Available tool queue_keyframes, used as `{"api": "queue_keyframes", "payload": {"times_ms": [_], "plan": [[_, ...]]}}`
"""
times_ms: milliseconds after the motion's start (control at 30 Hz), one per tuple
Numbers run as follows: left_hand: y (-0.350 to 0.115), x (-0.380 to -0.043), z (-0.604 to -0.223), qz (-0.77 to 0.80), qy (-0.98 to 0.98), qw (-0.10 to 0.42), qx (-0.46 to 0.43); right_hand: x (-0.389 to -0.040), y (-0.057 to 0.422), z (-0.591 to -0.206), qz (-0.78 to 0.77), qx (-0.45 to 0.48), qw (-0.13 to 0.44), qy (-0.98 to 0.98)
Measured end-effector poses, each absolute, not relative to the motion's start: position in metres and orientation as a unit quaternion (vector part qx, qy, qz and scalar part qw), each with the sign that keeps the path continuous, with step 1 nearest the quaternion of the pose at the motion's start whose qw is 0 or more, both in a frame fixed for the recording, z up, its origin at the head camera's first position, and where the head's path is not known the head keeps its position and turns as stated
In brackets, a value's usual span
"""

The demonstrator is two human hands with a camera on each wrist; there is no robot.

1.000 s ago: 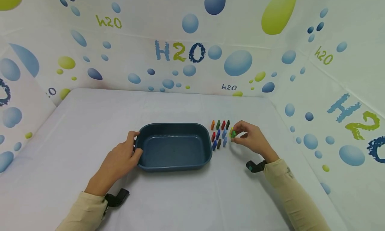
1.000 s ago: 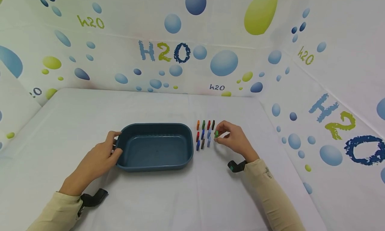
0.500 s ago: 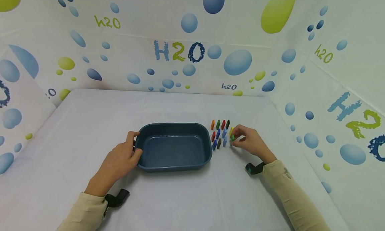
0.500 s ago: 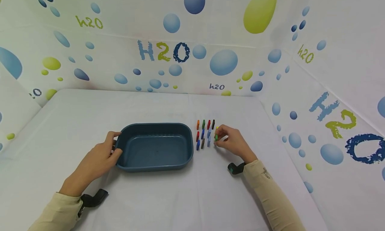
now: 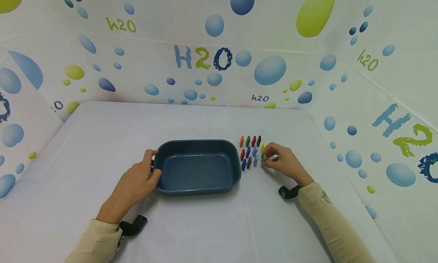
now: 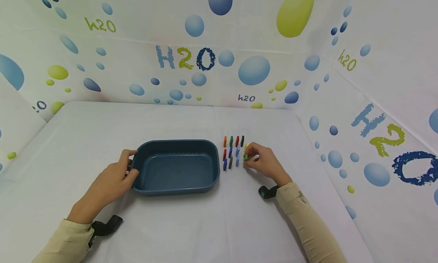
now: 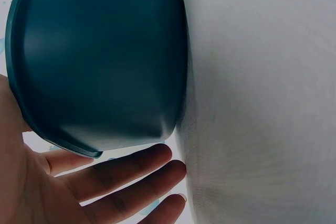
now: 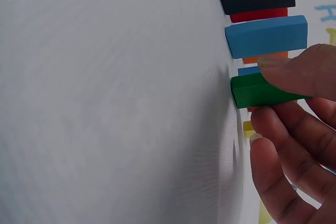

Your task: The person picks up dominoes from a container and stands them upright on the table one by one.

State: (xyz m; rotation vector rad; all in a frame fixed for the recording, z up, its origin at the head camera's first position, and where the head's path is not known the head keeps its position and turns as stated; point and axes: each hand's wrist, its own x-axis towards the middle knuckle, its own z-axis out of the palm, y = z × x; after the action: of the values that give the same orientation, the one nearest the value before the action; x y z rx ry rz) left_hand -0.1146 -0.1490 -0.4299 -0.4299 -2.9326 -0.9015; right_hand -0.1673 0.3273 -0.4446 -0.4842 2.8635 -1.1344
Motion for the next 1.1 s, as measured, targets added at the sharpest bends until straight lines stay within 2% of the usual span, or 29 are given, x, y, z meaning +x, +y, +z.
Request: {"api": "queue_keyframes", "payload": {"times_ms": [300,567,700,833,1000,1100], "plan": [[-0.148,-0.113,-0.430,-0.292,-0.945,0.029,-0.144,-0.164,0.329,-0.438,-0.359,-0.161,0.025,0.919],[-0.148,-0.113,-0.430,-0.291,-0.939,0.085,-0.162,-0.157,0.336,-0.423,-0.357,-0.179,0.051,0.915],[-0.148,-0.112,-0.428,-0.287,-0.941,0.083,-0.157,-0.153,0.340,-0.411,-0.345,-0.184,0.056,0.919],[-0.150,-0.111,-0.426,-0.284,-0.944,0.070,-0.150,-0.152,0.342,-0.398,-0.333,-0.191,0.024,0.923],[-0.153,-0.110,-0.426,-0.279,-0.949,0.054,-0.141,-0.152,0.334,-0.385,-0.329,-0.193,-0.050,0.923],[-0.154,-0.110,-0.425,-0.265,-0.952,0.070,-0.135,-0.149,0.325,-0.379,-0.311,-0.192,-0.101,0.925]]}}
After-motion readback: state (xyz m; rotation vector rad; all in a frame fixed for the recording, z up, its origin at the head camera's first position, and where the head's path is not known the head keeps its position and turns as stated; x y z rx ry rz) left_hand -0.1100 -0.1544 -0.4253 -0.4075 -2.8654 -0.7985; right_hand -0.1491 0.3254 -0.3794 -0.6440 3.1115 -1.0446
